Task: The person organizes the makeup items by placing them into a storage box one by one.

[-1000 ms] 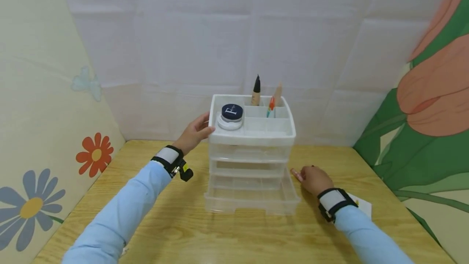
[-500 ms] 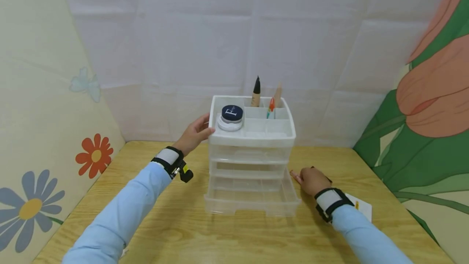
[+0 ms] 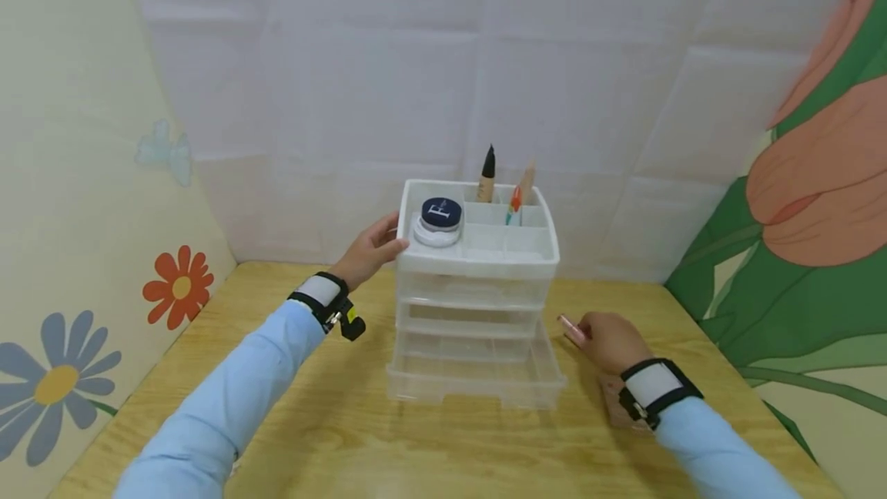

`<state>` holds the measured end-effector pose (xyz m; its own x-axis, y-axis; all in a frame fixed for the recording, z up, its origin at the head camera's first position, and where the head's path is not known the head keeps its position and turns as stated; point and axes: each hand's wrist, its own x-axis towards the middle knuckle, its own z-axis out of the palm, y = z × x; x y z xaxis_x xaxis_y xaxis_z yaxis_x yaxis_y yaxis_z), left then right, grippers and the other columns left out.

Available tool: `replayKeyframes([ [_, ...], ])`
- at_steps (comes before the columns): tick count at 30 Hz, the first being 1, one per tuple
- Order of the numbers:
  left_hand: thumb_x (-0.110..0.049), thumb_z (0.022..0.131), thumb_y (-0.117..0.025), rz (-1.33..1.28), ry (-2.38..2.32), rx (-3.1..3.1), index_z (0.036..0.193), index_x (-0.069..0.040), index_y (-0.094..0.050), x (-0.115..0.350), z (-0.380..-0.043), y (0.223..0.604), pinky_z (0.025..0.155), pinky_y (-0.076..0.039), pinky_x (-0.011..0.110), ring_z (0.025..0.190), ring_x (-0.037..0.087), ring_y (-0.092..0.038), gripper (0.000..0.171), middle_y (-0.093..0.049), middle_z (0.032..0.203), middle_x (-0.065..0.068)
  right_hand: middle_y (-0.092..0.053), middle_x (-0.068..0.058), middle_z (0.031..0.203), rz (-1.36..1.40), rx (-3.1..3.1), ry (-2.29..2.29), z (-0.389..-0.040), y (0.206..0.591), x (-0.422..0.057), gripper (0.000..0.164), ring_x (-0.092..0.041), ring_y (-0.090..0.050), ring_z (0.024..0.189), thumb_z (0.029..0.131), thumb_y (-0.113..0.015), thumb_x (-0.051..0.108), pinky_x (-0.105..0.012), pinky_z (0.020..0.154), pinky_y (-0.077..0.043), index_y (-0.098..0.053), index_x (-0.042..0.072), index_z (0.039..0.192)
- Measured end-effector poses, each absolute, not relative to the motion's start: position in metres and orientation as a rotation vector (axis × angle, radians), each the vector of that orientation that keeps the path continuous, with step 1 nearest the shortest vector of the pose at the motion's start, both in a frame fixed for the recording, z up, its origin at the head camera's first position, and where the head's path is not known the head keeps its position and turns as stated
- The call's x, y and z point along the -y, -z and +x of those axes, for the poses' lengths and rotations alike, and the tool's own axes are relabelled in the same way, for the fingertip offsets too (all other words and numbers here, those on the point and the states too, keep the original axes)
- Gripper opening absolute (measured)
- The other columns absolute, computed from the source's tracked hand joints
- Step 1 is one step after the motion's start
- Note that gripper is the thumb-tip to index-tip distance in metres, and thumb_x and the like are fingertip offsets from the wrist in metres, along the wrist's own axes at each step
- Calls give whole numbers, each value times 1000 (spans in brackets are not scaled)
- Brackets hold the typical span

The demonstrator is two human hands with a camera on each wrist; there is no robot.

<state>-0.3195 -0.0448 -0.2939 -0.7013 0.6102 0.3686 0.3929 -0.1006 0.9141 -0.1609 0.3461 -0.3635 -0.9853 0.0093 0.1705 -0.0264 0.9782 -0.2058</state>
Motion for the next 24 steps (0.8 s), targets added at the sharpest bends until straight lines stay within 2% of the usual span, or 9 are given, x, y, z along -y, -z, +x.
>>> replayKeyframes([
  [6, -13, 97, -52, 1108, -1899, -1998, 153, -5, -24, 45, -320, 291, 102, -43, 46, 130, 35, -44, 63, -40, 147, 21, -62, -7, 76, 25, 2951, -317, -145, 329, -346, 14, -23, -57, 68, 83, -67, 3, -43, 60, -49, -67, -7, 93],
  [11, -14, 98, -52, 1103, -1883, -1995, 154, -4, -22, 45, -320, 292, 101, -44, 47, 130, 35, -44, 64, -39, 148, 20, -62, -3, 74, 153, 2873, -262, -128, 303, -341, 10, -18, -57, 65, 83, -69, 5, -40, 57, -49, -69, -2, 89],
  [16, -13, 97, -52, 1117, -1892, -1982, 153, -2, -22, 45, -320, 293, 102, -43, 47, 130, 36, -43, 64, -39, 148, 22, -57, 5, 69, 337, 2780, -177, -116, 277, -329, 5, -9, -49, 59, 83, -73, 7, -32, 52, -44, -69, 5, 85],
  [24, -13, 97, -52, 1116, -1880, -1999, 153, -4, -23, 46, -322, 293, 102, -43, 47, 130, 35, -43, 64, -39, 148, 20, -57, 9, 74, 476, 2863, -143, -106, 240, -294, 4, -6, -46, 61, 89, -70, 12, -28, 52, -41, -70, 9, 92],
])
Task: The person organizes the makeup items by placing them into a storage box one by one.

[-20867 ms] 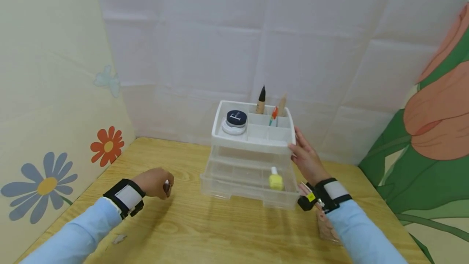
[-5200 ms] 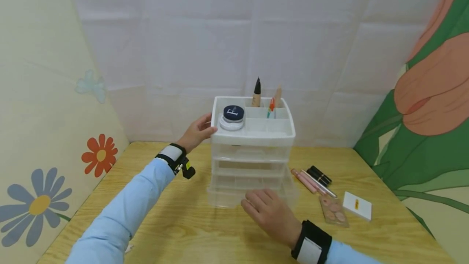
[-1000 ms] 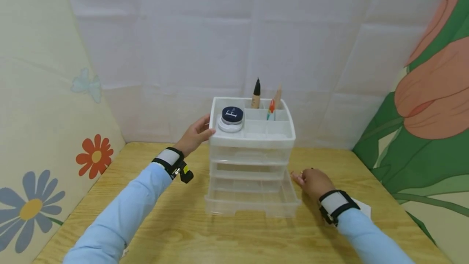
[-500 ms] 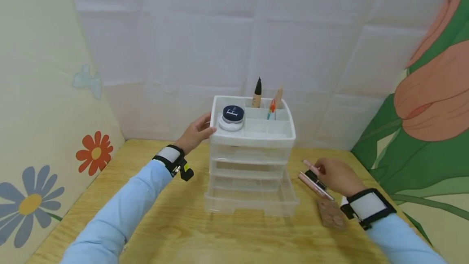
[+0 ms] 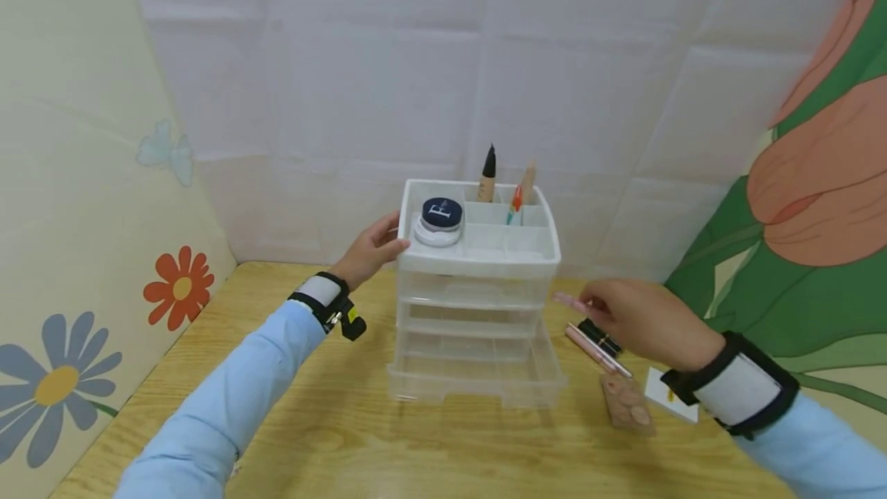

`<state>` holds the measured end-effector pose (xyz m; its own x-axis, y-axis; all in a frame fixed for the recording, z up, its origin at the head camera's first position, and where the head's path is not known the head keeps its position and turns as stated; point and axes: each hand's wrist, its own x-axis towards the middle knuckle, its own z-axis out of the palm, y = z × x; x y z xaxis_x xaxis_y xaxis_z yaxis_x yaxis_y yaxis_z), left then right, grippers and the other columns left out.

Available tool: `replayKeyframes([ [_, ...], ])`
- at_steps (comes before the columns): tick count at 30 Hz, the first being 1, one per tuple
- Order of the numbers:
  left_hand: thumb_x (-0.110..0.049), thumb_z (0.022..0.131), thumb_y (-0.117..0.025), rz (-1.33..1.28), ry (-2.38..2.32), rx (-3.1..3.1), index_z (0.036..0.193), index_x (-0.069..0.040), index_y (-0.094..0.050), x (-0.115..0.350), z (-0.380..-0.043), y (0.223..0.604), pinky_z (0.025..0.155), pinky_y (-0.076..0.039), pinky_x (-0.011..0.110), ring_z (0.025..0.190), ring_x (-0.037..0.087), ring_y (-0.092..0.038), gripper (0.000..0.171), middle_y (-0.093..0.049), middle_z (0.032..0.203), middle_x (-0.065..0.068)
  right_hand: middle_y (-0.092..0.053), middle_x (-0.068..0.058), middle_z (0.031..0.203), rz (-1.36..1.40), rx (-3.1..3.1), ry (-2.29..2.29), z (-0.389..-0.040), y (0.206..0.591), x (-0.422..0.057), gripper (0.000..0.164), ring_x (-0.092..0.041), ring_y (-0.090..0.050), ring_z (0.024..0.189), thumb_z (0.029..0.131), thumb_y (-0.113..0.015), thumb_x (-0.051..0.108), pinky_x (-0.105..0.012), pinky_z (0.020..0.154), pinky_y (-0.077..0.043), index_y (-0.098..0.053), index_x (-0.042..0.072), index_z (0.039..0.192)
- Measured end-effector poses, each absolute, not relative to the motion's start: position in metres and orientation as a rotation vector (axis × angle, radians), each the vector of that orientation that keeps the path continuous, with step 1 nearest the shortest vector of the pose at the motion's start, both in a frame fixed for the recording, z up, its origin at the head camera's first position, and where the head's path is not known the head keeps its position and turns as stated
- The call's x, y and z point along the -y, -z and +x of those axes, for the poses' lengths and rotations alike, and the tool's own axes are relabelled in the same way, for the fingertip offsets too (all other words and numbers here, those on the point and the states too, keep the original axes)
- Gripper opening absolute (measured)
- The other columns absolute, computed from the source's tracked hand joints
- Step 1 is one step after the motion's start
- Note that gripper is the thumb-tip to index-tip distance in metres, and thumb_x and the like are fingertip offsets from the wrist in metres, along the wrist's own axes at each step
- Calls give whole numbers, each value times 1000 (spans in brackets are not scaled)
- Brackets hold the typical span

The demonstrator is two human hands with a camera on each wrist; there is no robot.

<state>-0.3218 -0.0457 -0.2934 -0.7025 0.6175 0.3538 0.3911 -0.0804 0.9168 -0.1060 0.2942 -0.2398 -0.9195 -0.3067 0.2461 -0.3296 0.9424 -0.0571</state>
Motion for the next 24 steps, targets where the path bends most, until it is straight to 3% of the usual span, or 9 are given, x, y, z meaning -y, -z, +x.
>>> replayKeyframes([
  [11, -14, 97, -53, 1069, -1887, -2009, 154, -4, -22, 45, -319, 292, 102, -43, 47, 131, 35, -42, 66, -38, 149, 20, -60, 9, 77, 739, 2942, -41, -123, 222, -234, 4, -7, -50, 64, 88, -71, 13, -28, 58, -47, -69, 16, 90],
  [16, -12, 97, -53, 1084, -1897, -2000, 153, -2, -23, 46, -320, 295, 101, -44, 47, 130, 36, -43, 65, -38, 148, 22, -56, 11, 73, 814, 3084, -85, -144, 235, -208, 5, -9, -50, 64, 88, -72, 14, -26, 59, -47, -69, 18, 88],
  [24, -11, 96, -53, 1115, -1905, -1975, 153, -1, -23, 44, -320, 293, 102, -44, 45, 132, 38, -41, 65, -38, 148, 24, -58, 11, 73, 873, 3253, -28, -173, 262, -182, 16, -10, -53, 69, 78, -78, 8, -29, 66, -49, -68, 21, 81],
])
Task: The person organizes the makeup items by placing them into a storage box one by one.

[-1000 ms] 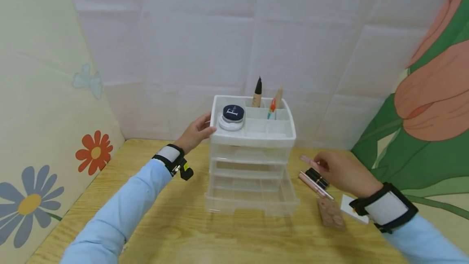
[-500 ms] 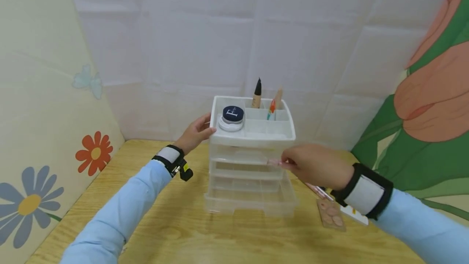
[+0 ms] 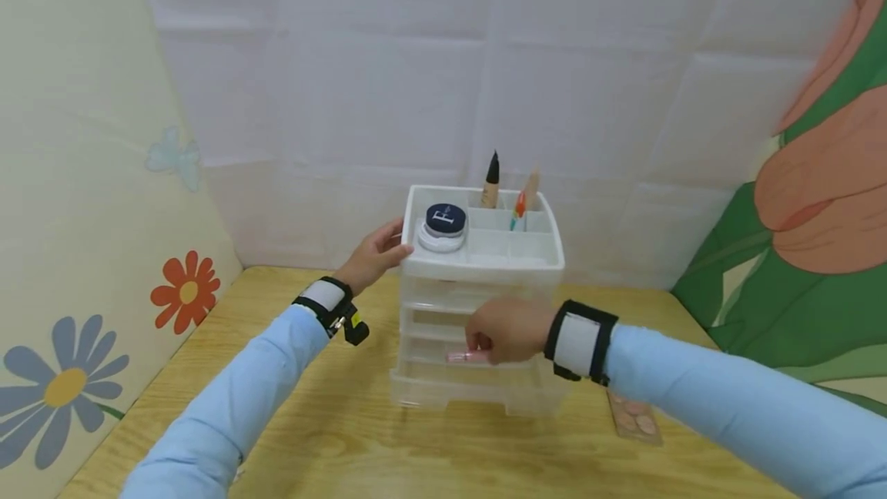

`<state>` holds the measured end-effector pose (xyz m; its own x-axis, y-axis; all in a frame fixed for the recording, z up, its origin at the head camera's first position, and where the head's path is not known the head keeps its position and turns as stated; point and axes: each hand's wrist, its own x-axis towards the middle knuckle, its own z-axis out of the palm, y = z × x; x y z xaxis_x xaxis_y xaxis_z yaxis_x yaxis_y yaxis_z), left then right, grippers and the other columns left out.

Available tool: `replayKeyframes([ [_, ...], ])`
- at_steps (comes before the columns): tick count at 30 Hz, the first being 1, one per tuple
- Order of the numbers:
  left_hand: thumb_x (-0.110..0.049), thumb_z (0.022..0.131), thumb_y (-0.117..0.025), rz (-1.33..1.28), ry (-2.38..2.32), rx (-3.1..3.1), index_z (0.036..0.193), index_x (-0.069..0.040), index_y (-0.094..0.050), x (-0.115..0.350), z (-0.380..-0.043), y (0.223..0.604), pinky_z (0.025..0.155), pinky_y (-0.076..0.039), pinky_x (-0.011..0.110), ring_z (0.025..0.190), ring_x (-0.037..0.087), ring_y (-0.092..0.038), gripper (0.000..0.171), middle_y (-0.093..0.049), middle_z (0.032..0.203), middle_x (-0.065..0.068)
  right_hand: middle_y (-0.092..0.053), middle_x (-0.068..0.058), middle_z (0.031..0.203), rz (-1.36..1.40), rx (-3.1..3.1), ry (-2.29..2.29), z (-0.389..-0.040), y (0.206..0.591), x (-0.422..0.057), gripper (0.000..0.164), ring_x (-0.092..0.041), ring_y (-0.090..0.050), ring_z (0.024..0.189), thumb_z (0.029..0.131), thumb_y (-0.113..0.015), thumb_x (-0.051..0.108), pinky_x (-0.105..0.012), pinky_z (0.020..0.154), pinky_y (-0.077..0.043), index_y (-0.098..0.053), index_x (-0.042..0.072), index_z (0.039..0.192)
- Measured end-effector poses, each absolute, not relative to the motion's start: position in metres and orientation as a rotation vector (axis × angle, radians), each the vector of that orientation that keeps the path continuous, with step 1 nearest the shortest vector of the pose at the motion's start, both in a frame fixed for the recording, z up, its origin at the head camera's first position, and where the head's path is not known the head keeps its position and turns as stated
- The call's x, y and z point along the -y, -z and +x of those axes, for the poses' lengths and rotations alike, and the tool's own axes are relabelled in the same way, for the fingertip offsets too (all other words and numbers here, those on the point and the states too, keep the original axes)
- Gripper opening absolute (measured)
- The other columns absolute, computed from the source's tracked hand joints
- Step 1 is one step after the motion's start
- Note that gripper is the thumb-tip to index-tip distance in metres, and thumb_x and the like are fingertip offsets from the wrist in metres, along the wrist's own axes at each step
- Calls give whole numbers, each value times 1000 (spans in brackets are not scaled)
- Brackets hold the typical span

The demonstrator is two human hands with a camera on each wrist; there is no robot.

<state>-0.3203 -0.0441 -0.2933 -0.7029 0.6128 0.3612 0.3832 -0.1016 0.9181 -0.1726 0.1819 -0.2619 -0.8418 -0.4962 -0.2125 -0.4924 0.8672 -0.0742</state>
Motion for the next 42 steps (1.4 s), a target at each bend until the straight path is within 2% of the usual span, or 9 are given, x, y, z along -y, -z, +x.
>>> replayKeyframes([
  [4, -11, 96, -52, 1119, -1898, -1987, 153, 1, -21, 43, -319, 293, 102, -43, 46, 132, 38, -40, 65, -37, 148, 25, -60, 9, 75, -705, -2716, 73, -179, 267, -174, 20, -10, -54, 71, 77, -77, 2, -28, 67, -50, -68, 19, 81],
  [8, -10, 97, -52, 1121, -1898, -1986, 152, 1, -22, 42, -320, 294, 102, -43, 47, 133, 38, -40, 64, -38, 147, 26, -60, 8, 74, -631, -2653, 135, -182, 272, -169, 22, -9, -56, 68, 76, -76, -1, -25, 62, -51, -67, 19, 80],
  [19, -10, 96, -53, 1121, -1877, -1988, 153, -3, -24, 39, -318, 292, 101, -44, 45, 132, 36, -42, 64, -38, 148, 23, -59, 9, 67, -672, -2610, 75, -181, 290, -169, 22, -6, -53, 63, 74, -76, -2, -23, 56, -48, -63, 16, 76],
  [31, -11, 96, -54, 1130, -1879, -2009, 153, -5, -25, 40, -321, 290, 101, -44, 44, 131, 35, -42, 64, -39, 148, 22, -57, 8, 76, -706, -2571, -28, -188, 297, -170, 19, -7, -52, 71, 80, -73, 2, -23, 63, -48, -62, 18, 80],
  [38, -12, 97, -54, 1109, -1880, -2018, 153, -3, -25, 43, -322, 292, 102, -44, 46, 132, 36, -41, 64, -38, 148, 22, -57, 8, 77, -646, -2565, 90, -187, 286, -171, 25, -9, -53, 73, 77, -81, 3, -26, 68, -49, -62, 15, 87],
  [42, -13, 96, -54, 1105, -1883, -2015, 153, -3, -26, 44, -321, 293, 102, -43, 47, 132, 37, -41, 64, -38, 148, 23, -58, 7, 80, -649, -2606, 116, -183, 272, -177, 24, -10, -54, 75, 77, -80, 4, -28, 70, -49, -63, 15, 89],
])
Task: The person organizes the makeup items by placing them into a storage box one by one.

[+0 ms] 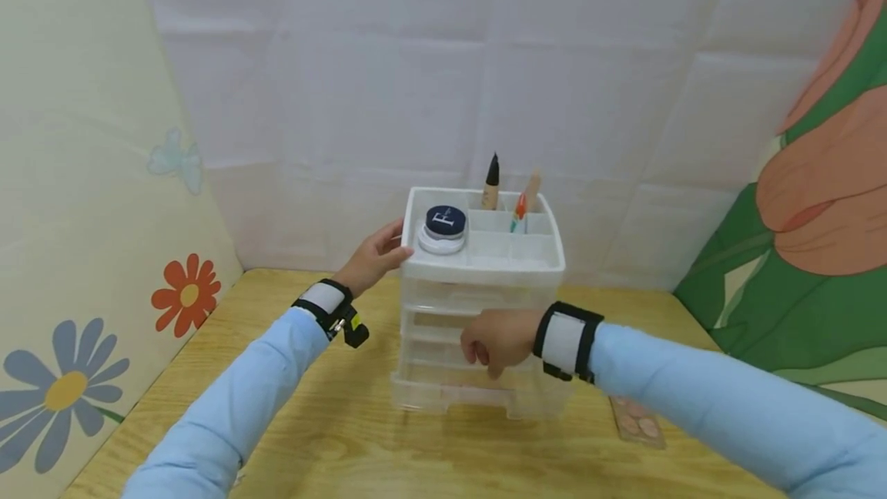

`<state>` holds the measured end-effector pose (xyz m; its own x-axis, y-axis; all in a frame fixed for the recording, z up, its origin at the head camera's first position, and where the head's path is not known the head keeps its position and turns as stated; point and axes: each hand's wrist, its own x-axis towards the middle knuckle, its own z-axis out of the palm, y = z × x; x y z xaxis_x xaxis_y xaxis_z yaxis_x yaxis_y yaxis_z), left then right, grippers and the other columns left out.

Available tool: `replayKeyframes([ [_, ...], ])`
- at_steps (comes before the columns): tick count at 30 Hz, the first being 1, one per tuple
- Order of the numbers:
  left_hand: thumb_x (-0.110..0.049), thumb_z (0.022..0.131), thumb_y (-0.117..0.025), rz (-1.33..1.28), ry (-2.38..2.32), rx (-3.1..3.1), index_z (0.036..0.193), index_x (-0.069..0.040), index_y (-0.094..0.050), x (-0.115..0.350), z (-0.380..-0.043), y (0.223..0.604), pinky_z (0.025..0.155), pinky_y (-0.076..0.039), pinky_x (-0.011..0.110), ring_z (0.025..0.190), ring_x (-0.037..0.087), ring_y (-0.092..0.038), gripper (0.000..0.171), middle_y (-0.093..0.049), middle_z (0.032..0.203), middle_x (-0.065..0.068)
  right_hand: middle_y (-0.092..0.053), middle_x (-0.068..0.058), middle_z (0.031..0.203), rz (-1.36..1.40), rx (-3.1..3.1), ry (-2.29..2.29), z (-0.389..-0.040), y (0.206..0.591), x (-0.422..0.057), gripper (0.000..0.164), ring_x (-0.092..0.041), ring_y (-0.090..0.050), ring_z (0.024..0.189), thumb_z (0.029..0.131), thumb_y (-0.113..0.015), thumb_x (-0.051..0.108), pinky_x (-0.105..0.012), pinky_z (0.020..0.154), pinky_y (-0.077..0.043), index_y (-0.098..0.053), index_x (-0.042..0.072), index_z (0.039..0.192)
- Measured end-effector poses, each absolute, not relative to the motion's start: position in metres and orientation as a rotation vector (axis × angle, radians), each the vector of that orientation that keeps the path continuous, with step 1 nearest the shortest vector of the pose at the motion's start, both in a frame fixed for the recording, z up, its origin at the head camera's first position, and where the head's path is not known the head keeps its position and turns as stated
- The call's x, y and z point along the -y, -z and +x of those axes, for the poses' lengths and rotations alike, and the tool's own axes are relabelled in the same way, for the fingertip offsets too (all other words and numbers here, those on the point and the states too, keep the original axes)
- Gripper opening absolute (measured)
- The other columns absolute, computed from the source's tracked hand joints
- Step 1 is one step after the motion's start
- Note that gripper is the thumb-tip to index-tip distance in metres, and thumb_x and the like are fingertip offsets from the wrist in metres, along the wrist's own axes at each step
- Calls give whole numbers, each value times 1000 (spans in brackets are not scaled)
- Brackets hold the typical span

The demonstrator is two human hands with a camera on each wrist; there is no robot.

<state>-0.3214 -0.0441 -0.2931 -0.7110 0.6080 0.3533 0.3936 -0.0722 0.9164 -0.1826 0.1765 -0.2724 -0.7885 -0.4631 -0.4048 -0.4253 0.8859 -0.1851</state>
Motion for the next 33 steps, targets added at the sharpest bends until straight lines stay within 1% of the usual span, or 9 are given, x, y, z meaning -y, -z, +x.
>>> replayKeyframes([
  [4, -11, 97, -53, 1118, -1888, -2003, 153, -2, -25, 43, -321, 294, 102, -43, 47, 132, 38, -41, 63, -38, 148, 24, -59, 4, 83, -656, -2636, 175, -174, 254, -188, 22, -12, -53, 77, 79, -79, 4, -30, 71, -49, -63, 15, 90],
  [9, -13, 97, -52, 1095, -1880, -2020, 154, -5, -24, 44, -320, 294, 102, -43, 47, 131, 36, -42, 63, -39, 148, 22, -59, 0, 84, -707, -2643, 292, -161, 233, -205, 22, -12, -52, 76, 78, -76, 0, -29, 68, -48, -62, 13, 88],
  [11, -14, 98, -53, 1082, -1875, -2029, 154, -6, -25, 44, -319, 294, 102, -43, 47, 131, 35, -43, 63, -39, 148, 21, -58, 1, 83, -752, -2657, 323, -154, 226, -214, 22, -12, -50, 75, 78, -76, 0, -28, 67, -47, -62, 12, 89],
  [13, -14, 98, -53, 1078, -1868, -2034, 154, -7, -25, 44, -318, 293, 102, -43, 48, 130, 35, -43, 63, -39, 148, 20, -56, 4, 82, -777, -2678, 334, -149, 219, -223, 21, -11, -50, 76, 79, -76, 2, -27, 68, -47, -62, 14, 89],
  [18, -14, 98, -52, 1094, -1869, -2027, 154, -6, -24, 44, -318, 293, 102, -43, 49, 130, 37, -43, 63, -39, 148, 21, -57, 9, 85, -810, -2745, 347, -136, 208, -245, 18, -8, -54, 79, 82, -76, 8, -28, 71, -49, -63, 16, 91],
  [23, -13, 97, -52, 1107, -1879, -2020, 153, -4, -23, 44, -318, 292, 102, -42, 48, 130, 37, -42, 64, -39, 147, 23, -57, 8, 87, -761, -2787, 386, -130, 206, -266, 18, -8, -56, 81, 83, -76, 9, -30, 72, -51, -62, 15, 93],
  [29, -12, 97, -52, 1124, -1887, -2010, 153, -3, -24, 45, -318, 294, 101, -43, 47, 129, 37, -44, 63, -40, 146, 23, -56, 7, 82, -682, -2846, 383, -129, 216, -287, 16, -9, -52, 73, 83, -76, 13, -27, 64, -47, -63, 16, 91],
  [33, -13, 96, -53, 1126, -1889, -2016, 153, -3, -25, 45, -317, 294, 102, -43, 47, 130, 37, -43, 64, -39, 147, 23, -57, 7, 80, -605, -2883, 366, -131, 228, -302, 14, -9, -52, 72, 83, -76, 14, -26, 62, -47, -64, 14, 90],
])
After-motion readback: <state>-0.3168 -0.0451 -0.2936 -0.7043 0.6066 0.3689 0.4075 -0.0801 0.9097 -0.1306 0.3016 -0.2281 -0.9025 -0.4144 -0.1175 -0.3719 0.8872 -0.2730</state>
